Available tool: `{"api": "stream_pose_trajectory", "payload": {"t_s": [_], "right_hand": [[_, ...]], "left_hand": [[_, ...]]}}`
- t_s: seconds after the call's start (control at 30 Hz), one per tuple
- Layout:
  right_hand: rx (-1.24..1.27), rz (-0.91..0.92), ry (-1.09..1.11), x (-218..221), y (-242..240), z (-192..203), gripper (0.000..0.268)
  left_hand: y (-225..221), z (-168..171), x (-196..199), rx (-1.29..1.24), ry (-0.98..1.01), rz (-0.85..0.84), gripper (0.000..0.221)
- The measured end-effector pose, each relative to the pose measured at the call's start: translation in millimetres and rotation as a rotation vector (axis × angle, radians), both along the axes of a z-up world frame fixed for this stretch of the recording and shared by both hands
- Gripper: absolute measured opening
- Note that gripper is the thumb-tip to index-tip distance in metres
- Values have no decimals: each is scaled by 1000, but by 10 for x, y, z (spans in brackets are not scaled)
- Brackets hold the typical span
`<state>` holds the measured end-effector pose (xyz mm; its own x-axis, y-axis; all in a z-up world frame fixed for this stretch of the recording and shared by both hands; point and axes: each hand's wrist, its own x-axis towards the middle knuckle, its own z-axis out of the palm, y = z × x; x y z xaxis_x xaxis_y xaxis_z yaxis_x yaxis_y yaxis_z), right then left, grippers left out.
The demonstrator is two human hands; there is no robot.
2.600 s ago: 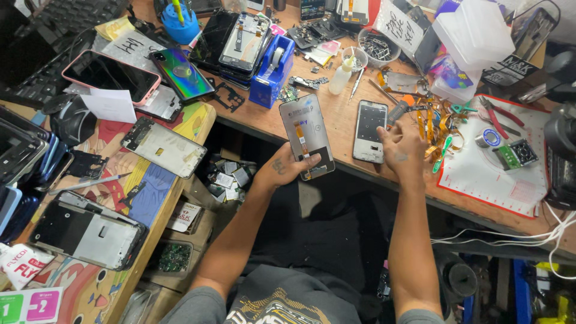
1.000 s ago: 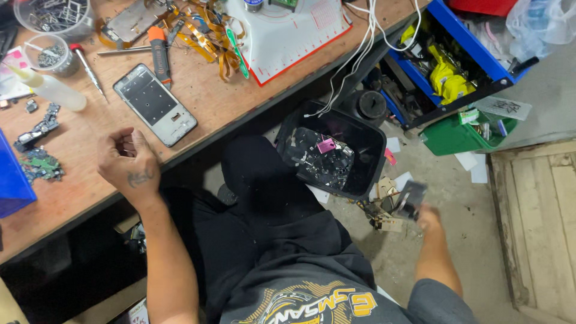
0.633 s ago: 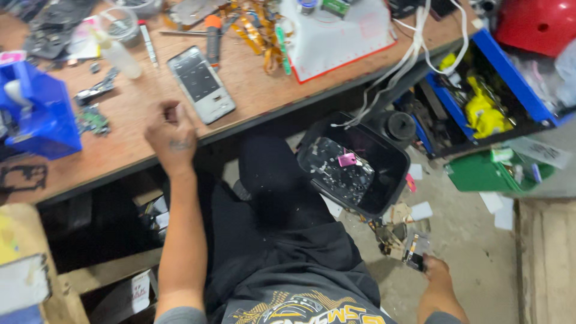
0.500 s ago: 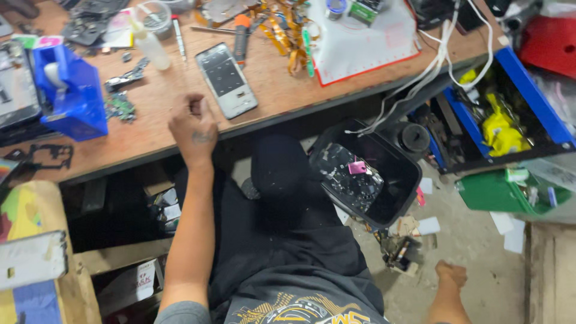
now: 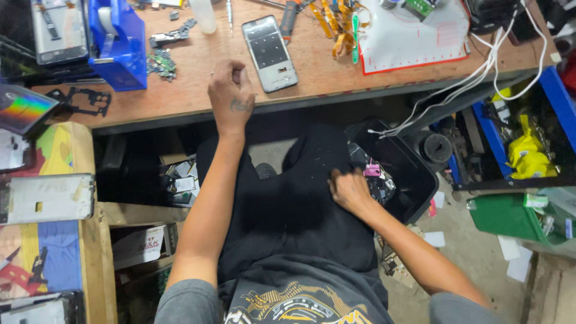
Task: The person applies adhesive to a smartphone back cover and uses a utility knife to pry and separate the back panel from the frame. The person then uses a metal spudger to lift and disconnect internal components from the phone chassis.
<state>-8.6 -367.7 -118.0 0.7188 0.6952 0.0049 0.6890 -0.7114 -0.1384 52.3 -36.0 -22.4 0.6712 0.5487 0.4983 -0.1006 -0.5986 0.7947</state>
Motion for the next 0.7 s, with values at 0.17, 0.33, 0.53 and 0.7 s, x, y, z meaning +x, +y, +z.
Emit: {"api": "stream_pose_trajectory", "payload": {"t_s": [0.17,0.33,0.53,0.7], "right_hand": [[839,-517,330,739,135,318,29],[-154,-238,247,471,382,167,60],[84,-146,183,497,670,-81,32],[668,-170,335,508,709,631,19]], "left_hand": [[28,-2,-12,-51,0,-19,8],[-12,15,-17,-30,-26,27,7],[27,56,-52,-154,-4,5,9],[-26,87,-29,-93,-17,41,12]]}}
